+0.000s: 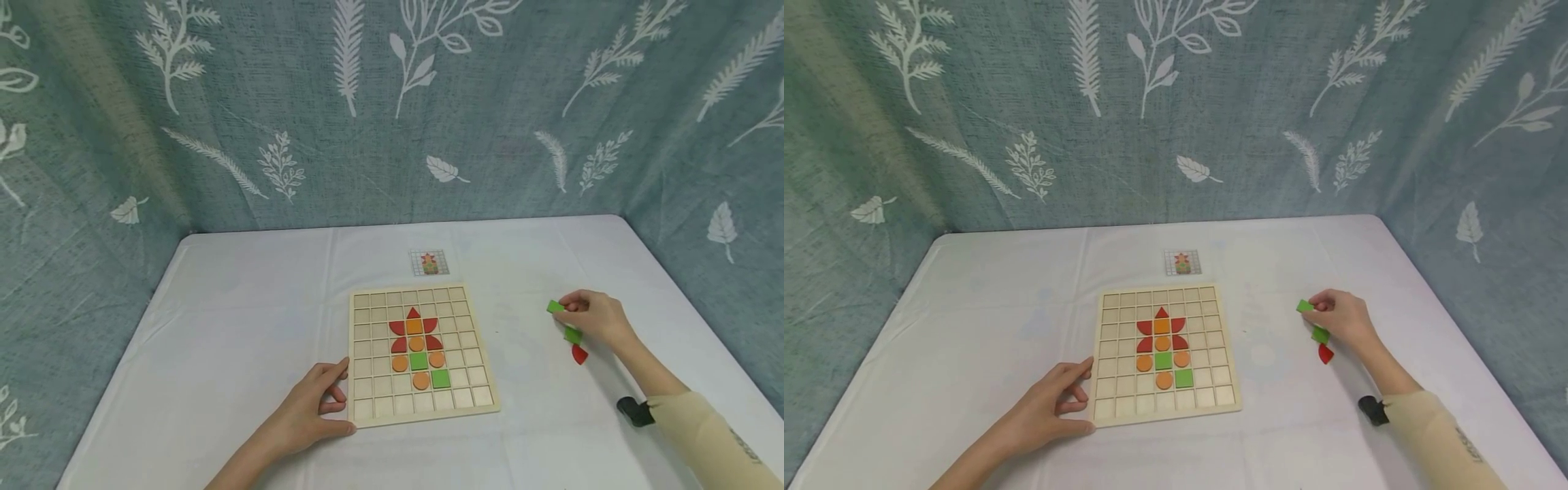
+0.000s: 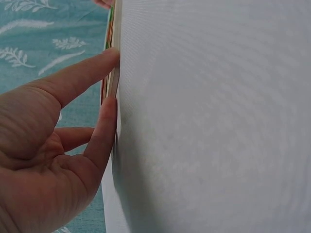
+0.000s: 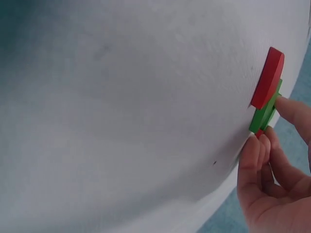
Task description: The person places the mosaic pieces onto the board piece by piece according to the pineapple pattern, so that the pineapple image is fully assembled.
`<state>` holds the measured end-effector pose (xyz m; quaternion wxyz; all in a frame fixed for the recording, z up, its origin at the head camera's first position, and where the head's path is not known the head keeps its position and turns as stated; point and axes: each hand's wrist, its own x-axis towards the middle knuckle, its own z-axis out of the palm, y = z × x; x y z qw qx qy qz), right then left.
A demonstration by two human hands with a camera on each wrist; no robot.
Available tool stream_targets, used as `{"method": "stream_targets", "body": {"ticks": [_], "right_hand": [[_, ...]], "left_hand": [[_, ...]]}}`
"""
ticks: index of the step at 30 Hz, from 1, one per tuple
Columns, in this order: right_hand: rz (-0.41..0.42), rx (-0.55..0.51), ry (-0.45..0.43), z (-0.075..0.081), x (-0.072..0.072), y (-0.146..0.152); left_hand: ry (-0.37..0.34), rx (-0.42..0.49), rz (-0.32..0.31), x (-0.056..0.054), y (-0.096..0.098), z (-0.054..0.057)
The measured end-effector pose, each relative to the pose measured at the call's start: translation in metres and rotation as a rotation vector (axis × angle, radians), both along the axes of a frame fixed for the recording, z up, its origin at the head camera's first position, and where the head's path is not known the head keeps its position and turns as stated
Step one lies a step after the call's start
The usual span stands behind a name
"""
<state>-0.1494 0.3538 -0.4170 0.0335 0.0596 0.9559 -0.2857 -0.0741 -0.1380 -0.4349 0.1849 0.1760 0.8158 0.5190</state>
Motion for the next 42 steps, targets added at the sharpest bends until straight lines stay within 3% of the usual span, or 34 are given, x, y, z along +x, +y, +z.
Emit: {"method": "stream_targets", "body": {"ticks": [11, 23, 32, 42], "right_hand": [[0.032, -0.002, 0.061, 0.004, 0.003, -0.011], [0.104, -0.135, 0.195, 0.003, 0.008, -0.066], [0.163, -0.299, 0.122, 0.006, 0.013, -0.118], [0.326, -0.425, 0.082, 0.005, 0.022, -0.165]], "left_hand": [[-0.006, -0.001, -0.001, 0.0, 0.0, 0.001], [-0.005, 0.001, -0.003, 0.002, -0.001, 0.001], [-0.018, -0.006, 0.005, 0.001, -0.001, 0.001], [-0.009, -0.011, 0.0, 0.0, 0.0, 0.002]]}}
